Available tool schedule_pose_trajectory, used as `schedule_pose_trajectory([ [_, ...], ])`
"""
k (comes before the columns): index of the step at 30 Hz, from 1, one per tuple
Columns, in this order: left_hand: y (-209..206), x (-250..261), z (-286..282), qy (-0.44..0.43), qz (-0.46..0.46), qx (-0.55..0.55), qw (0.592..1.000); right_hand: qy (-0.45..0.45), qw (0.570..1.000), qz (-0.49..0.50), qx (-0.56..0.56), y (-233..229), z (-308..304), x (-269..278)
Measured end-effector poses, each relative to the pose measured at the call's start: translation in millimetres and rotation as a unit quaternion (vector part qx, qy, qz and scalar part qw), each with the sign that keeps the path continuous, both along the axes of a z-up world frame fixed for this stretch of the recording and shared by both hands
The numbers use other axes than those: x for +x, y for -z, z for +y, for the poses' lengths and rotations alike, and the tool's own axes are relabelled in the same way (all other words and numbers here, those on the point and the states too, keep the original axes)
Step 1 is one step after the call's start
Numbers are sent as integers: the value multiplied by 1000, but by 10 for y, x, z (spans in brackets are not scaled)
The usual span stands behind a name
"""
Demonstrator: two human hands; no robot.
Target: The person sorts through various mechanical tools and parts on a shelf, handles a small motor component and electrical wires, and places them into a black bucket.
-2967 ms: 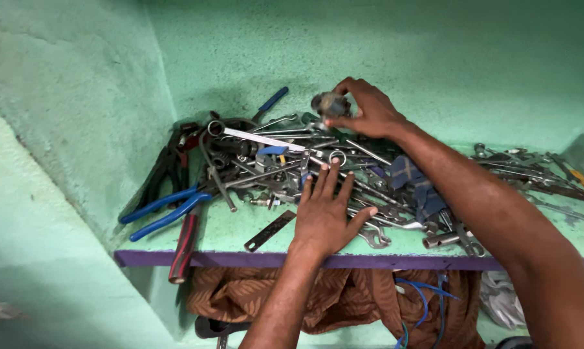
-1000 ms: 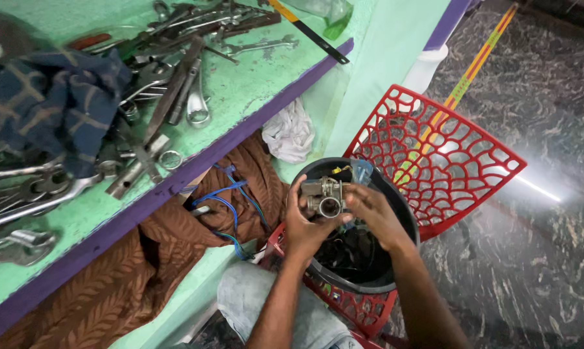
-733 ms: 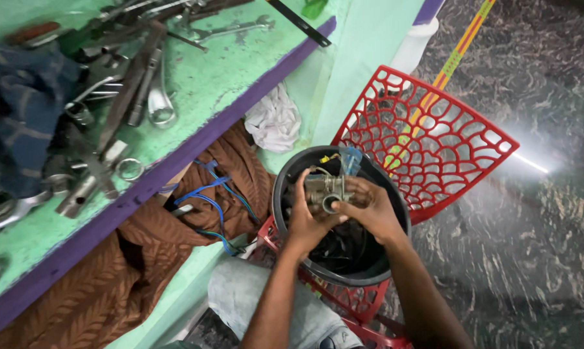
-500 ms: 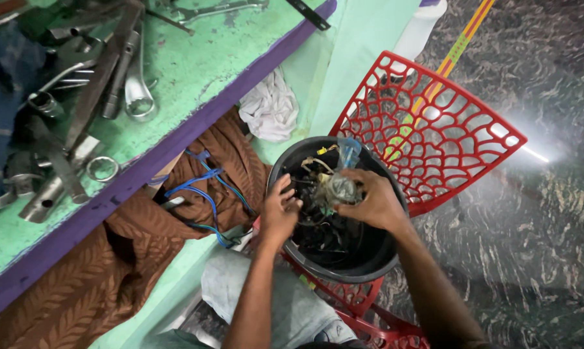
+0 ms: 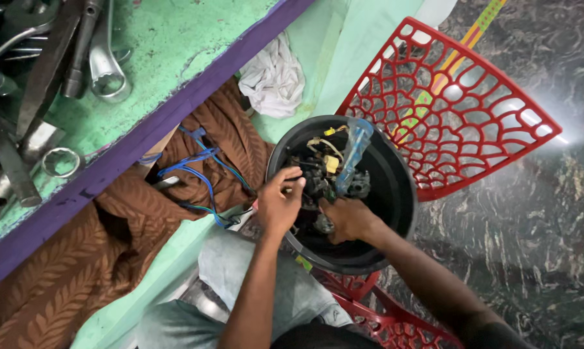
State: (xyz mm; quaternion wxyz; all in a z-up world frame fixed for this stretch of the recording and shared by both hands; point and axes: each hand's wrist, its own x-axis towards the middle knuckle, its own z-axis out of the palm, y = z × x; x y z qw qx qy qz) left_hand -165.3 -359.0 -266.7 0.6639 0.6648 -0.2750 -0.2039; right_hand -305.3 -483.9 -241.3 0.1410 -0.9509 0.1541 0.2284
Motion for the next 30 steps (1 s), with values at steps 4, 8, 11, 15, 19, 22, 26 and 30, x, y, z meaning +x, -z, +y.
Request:
schedule_pose_trajectory([
  [4, -131, -59, 21, -27, -141, 38, 989, 48, 998, -35, 36, 171, 57, 20],
  [8, -186, -113, 82, -27, -252, 122, 960, 55, 992, -44, 102, 200, -45, -35],
  [11, -140, -163, 155, -48, -345, 164, 923, 17, 988, -75, 136, 246, -144, -73],
  [15, -38, -220, 227, -12, -369, 266, 891, -26, 984, -95, 148, 248, -162, -67],
  [19, 130, -268, 297, 17, -385, 313, 868, 151, 973, -163, 67, 112, -317, -34],
  [22, 252, -244, 377, 3, -417, 315, 853, 206, 879, -427, 46, -7, -685, -1],
  [26, 219, -355, 523, 28, -378, 372, 848, 191, 823, -479, -237, 50, -998, 58],
  [30, 83, -518, 693, 36, -339, 402, 850, 230, 861, -433, -133, 337, -1124, 336],
])
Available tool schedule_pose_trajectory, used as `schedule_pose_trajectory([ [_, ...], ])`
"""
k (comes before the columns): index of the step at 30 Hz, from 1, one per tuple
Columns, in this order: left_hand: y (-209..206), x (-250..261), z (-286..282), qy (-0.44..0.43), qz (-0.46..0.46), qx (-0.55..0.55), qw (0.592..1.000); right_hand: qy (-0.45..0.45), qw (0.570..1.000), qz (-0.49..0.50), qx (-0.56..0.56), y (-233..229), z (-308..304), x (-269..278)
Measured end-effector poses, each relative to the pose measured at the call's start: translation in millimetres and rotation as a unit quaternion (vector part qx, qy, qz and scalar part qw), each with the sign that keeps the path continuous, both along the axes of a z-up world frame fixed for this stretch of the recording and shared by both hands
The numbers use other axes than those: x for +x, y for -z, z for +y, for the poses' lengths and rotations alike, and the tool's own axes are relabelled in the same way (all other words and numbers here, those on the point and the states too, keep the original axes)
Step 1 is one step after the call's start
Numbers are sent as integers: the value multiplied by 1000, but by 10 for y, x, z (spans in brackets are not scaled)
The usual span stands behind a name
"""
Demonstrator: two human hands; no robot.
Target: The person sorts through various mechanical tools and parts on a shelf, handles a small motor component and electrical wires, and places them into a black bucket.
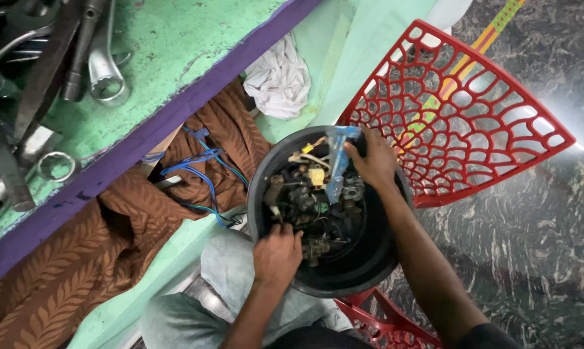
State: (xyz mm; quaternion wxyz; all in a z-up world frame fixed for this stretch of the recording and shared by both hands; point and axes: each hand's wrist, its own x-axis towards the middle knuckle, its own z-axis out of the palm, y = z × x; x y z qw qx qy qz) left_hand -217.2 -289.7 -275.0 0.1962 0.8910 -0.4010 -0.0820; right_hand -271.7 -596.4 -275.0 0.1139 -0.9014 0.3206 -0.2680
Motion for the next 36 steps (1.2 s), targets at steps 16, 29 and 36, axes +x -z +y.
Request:
schedule_pose_trajectory([
  [16, 8, -138, 7, 9, 0, -82, 997, -166, 961, -120, 184, 327, -430, 176],
  [29, -293, 15, -6, 46, 7, -234, 971, -64, 961, -236, 126, 84, -72, 187],
  [36, -531, 78, 44, 87, 1, -366, 927, -94, 893, -360, 254, 81, 427, 97],
])
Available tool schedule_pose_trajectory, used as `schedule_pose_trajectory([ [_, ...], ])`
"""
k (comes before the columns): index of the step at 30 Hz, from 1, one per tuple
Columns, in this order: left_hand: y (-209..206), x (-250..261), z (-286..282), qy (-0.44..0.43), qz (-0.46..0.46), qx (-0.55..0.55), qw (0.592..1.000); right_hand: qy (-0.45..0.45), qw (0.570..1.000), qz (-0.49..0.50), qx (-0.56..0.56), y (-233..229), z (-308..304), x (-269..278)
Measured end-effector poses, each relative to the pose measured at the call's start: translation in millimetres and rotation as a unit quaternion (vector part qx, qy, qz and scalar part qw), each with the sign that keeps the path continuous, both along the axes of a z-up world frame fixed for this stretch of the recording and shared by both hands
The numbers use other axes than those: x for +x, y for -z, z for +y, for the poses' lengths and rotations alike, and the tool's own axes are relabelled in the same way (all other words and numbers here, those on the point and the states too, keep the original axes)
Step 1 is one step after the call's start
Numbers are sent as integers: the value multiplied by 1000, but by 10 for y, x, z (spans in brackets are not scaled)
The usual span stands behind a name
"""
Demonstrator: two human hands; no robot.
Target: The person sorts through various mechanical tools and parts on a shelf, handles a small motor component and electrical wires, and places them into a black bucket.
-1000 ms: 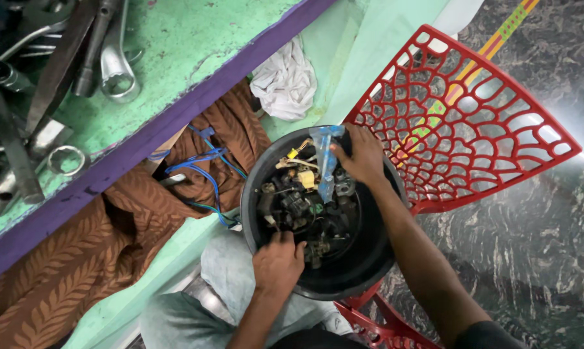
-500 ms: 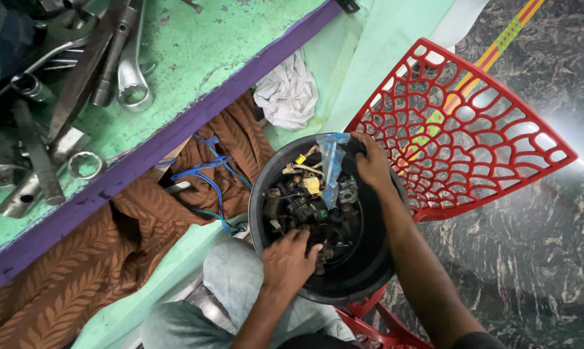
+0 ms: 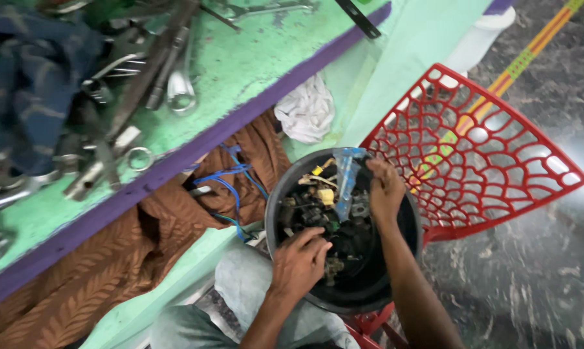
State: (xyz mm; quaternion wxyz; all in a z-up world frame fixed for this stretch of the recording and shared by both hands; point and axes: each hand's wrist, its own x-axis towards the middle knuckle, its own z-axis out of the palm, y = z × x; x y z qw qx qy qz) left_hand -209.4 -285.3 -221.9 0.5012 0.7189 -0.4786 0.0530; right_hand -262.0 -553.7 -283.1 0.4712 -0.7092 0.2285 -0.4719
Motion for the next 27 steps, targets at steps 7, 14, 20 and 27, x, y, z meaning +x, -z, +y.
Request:
schedule_pose_trajectory([
  [7, -228, 113, 137, -34, 18, -48, 998, -50, 994, 65, -76, 10, 747, -14],
  [14, -399, 248, 545, -106, 44, -119, 986, -131, 988, 37, 66, -112, 1220, 193],
  [20, -909, 427, 1004, -162, 10, -192, 968, -222, 973, -60, 4, -967, 1843, 614],
  [27, -1750, 623, 1844, -200, 32, -223, 954, -375, 915, -122, -89, -2019, 2773, 1027],
])
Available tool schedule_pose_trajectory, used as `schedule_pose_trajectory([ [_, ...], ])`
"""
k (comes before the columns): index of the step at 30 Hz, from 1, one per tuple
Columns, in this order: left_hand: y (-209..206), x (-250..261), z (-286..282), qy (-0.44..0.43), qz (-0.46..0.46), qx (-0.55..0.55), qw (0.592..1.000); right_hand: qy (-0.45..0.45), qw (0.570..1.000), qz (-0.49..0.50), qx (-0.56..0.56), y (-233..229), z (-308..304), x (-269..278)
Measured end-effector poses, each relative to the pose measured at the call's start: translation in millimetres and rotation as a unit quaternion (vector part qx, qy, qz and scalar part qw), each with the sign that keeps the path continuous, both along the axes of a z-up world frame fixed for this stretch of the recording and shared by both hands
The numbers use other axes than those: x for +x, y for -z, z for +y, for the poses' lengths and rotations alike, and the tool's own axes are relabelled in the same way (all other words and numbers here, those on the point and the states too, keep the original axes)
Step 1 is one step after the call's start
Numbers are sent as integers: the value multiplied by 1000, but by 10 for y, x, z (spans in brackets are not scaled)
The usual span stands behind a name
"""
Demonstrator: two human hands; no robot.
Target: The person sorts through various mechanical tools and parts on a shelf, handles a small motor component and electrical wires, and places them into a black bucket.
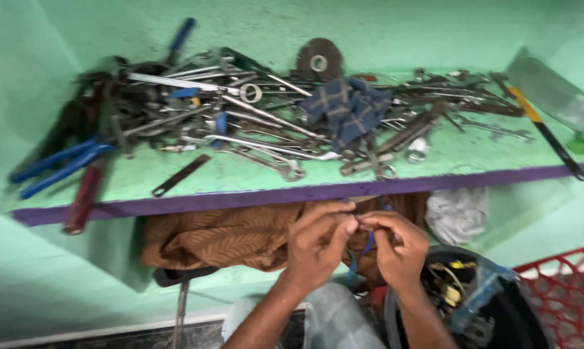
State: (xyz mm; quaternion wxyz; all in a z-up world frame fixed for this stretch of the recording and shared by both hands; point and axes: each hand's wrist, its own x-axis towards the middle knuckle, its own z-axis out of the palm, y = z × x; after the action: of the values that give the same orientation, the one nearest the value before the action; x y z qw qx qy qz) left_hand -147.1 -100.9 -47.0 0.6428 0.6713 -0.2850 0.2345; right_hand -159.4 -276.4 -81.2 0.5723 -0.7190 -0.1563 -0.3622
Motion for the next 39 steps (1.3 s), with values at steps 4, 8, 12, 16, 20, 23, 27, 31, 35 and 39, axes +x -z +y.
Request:
schedule_pose_trajectory([
  [4, -405, 105, 533, -90, -123, -6, 988, -57, 987, -28, -146, -541, 350, 162],
  [8, -651, 169, 1101, -169, -153, 10, 974, -128, 961, -47, -240, -965, 646, 318],
  [12, -759, 291, 1608, -243, -154, -7, 958, -164, 924, -108, -329, -1257, 895, 476],
  [16, -735, 333, 2056, -334, -186, -26, 923, -187, 909, -121, -351, -1422, 1132, 533],
  [20, -698, 369, 2271, -270, -109, -174, 941, -211, 893, -127, -377, -1572, 1364, 630],
  [23, -687, 406, 2263, -281, -120, -126, 944, -223, 876, -135, -406, -1724, 1543, 739],
  [27, -706, 613, 2156, -334, -157, 32, 929, -171, 856, -168, -459, -1910, 1789, 860],
  [31, -666, 862, 2049, -347, -205, 111, 909, -105, 833, -218, -497, -2013, 1963, 1020],
  [35, -583, 944, 2079, -359, -238, 128, 893, -81, 817, -211, -531, -1929, 2035, 1200],
  [39, -568, 978, 2101, -385, -214, 147, 886, -49, 771, -181, -609, -1858, 2009, 1387],
])
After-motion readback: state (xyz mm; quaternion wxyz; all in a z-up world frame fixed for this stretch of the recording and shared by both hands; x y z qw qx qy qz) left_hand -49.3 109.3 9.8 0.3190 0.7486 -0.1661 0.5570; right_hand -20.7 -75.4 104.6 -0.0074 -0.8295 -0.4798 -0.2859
